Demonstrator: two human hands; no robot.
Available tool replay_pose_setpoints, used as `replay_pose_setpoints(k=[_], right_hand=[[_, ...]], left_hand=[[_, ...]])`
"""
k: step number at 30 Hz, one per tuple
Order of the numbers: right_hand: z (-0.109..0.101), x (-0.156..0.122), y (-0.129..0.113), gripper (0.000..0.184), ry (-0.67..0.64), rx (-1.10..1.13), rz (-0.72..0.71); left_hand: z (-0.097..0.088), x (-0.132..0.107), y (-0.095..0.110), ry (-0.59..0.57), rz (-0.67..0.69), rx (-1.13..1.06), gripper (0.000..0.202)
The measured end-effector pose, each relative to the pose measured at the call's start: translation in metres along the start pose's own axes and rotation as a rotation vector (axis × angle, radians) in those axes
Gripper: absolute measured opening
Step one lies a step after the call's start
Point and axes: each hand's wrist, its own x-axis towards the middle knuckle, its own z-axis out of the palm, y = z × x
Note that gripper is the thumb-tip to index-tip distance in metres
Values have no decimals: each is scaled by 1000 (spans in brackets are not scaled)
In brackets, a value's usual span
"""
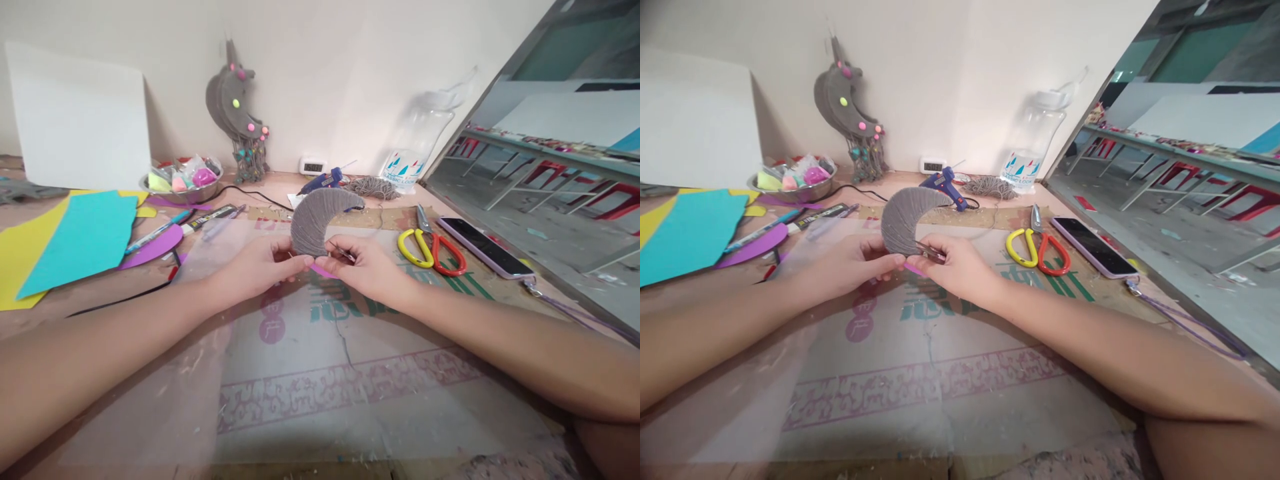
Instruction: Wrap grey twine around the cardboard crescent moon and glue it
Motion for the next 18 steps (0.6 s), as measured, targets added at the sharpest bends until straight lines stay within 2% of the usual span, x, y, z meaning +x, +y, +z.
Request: replay_pose_setpoints(k=[8,14,18], right_hand=[[-5,-2,-4,15,-54,65,40],[-4,-1,1,19,-66,52,47],[-4,-2,2,22,-53,50,37]], left_hand=[[0,1,1,38,16,12,22],[0,2,-1,26,14,19,24],[1,3,-1,10,11,8,18]])
